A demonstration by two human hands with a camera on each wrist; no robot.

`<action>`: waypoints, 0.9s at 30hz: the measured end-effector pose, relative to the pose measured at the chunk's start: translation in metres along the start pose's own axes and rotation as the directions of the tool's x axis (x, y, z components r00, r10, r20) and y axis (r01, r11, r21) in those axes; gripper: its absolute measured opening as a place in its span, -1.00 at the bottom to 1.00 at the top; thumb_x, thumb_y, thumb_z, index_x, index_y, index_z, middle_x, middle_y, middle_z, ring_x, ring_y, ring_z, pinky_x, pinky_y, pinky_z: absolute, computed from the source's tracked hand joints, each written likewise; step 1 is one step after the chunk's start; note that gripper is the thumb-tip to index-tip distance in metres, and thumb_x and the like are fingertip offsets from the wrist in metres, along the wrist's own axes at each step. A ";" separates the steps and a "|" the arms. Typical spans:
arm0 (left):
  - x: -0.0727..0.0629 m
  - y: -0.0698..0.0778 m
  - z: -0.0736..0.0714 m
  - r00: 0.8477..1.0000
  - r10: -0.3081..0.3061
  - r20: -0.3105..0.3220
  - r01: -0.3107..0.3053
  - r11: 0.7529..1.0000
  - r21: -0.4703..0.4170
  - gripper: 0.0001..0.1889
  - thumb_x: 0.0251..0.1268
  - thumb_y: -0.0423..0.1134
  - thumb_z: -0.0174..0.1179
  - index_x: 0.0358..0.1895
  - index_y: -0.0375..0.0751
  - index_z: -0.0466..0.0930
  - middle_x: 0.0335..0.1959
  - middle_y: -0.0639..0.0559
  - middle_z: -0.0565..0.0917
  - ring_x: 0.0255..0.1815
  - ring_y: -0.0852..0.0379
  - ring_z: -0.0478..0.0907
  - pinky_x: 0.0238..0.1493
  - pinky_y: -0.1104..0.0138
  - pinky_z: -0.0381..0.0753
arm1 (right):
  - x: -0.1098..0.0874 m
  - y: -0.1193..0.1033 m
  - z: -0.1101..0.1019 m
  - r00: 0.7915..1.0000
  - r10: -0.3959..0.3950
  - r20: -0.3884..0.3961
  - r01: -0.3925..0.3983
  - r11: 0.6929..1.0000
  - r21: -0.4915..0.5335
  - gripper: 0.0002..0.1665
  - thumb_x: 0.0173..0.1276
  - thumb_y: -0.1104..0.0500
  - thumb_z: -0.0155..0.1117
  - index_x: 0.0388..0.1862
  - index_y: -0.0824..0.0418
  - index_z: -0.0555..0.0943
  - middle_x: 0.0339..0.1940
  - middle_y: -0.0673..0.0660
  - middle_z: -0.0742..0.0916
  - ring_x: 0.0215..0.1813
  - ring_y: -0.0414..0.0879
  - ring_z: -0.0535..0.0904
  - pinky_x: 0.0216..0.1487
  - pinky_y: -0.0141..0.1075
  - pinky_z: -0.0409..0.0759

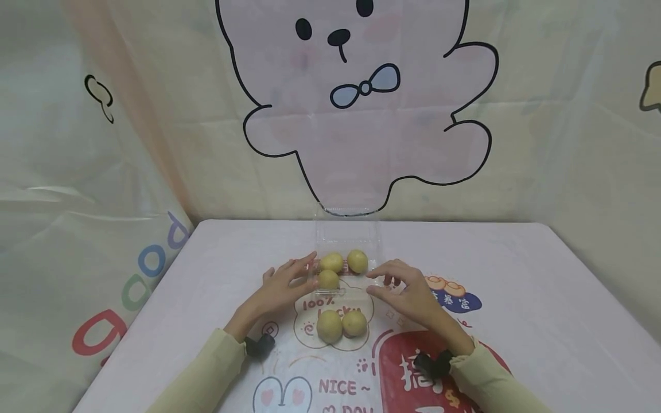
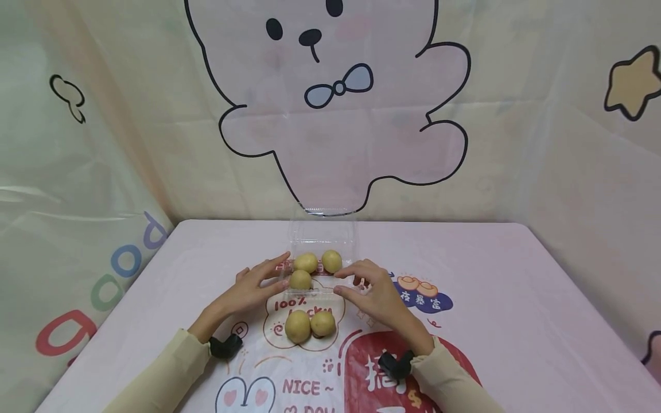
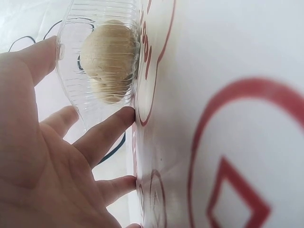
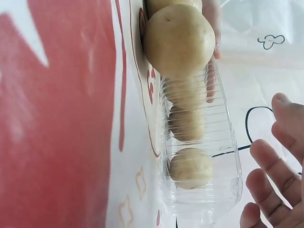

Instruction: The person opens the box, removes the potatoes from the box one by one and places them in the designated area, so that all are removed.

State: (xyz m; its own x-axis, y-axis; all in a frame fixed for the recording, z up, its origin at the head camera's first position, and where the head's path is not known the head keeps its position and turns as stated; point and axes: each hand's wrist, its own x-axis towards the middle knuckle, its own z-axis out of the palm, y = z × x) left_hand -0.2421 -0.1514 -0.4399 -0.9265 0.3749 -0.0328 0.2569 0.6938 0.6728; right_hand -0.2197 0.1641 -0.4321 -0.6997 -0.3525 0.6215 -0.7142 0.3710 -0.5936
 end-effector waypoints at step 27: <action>0.000 0.002 0.000 1.000 0.010 -0.005 -0.010 1.000 0.026 -0.25 0.45 0.30 0.07 0.62 0.42 0.02 0.42 0.03 0.55 0.70 -0.22 -0.06 0.55 -0.38 -0.39 | 0.036 0.025 -0.001 0.989 0.146 0.030 -0.144 0.987 -0.077 -0.63 0.18 0.24 0.57 0.00 0.18 0.76 -0.07 0.18 0.82 -0.10 0.12 0.60 -0.06 0.01 0.55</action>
State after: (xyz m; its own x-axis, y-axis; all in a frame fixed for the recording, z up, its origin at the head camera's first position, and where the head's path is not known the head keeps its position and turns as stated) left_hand -0.2413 -0.1500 -0.4390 -0.9252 0.3787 -0.0227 0.2730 0.7061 0.6534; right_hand -0.2629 0.1617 -0.4243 -0.7969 -0.3204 0.5122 -0.6026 0.4828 -0.6355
